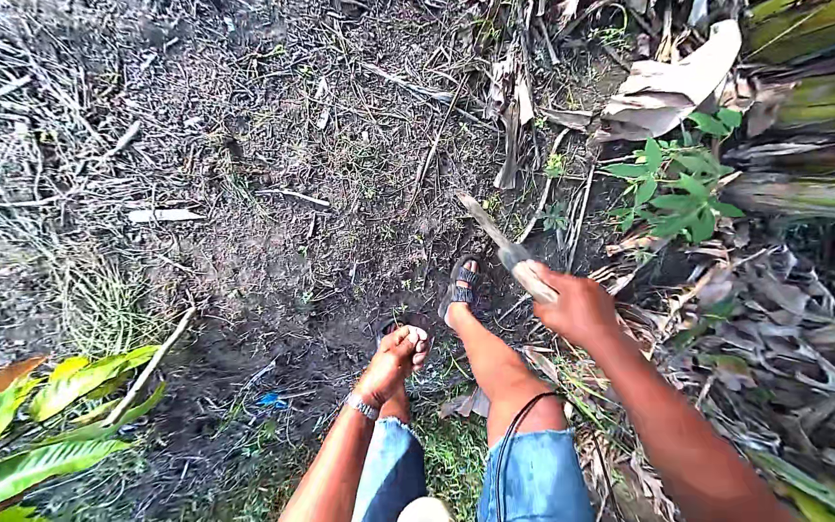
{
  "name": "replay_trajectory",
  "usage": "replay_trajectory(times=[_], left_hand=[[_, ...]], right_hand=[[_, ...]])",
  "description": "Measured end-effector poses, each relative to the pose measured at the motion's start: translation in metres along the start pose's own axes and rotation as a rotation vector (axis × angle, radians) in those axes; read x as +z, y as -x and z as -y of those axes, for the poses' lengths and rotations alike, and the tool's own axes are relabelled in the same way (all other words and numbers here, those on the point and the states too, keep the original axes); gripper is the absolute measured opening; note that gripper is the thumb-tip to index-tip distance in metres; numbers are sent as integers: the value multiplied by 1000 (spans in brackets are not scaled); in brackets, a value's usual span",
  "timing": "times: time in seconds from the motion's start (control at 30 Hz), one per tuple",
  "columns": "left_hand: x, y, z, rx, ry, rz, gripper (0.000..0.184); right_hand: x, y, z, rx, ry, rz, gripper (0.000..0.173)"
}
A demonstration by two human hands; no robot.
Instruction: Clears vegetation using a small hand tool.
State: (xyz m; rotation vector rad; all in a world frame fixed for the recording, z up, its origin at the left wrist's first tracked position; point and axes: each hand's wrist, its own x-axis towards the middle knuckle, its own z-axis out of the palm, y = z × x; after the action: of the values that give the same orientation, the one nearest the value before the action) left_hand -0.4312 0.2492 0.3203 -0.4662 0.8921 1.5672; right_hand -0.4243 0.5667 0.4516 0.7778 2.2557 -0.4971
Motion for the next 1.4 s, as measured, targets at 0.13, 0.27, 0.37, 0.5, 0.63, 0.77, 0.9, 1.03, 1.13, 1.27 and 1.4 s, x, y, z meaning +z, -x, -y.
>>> replay_trajectory(times=[0.13,0.27,0.37,0.5,0.63,0.77,0.9,1.03,1.13,1.27,1.4], left_hand=[[6,-5,-5,-22,64,-61,23],[25,-14,-14,-27,33,-56,22],[38,-20,-27,-34,39,-62,23],[39,-36,-55,-8,53,-75,28],[40,-55,-67,-40,16,-203,38],[63,-100,-73,-100,-7,-366,42],[92,-157,-85,-135,7,-451,40],[109,-216,-99,-161,-66,-497,44],[111,-255,-106,-192,-102,-524,48],[111,-303,-112,-204,11,-585,49],[117,-325,-122,-238,-12,-607,54]], right_hand=[[87,-114,42,70,1,23,60],[167,-94,46,181,-12,119,76],[219,-90,67,198,-72,156,80],[259,-96,88,232,-233,98,69],[222,-99,78,176,-165,177,78],[106,-122,57,124,-151,271,78],[2,-167,20,24,-210,373,66],[-60,-224,-11,-20,-346,389,73],[-88,-258,-16,2,-385,469,68],[-109,-278,-23,-47,-470,530,62],[-166,-254,30,169,-148,685,58]])
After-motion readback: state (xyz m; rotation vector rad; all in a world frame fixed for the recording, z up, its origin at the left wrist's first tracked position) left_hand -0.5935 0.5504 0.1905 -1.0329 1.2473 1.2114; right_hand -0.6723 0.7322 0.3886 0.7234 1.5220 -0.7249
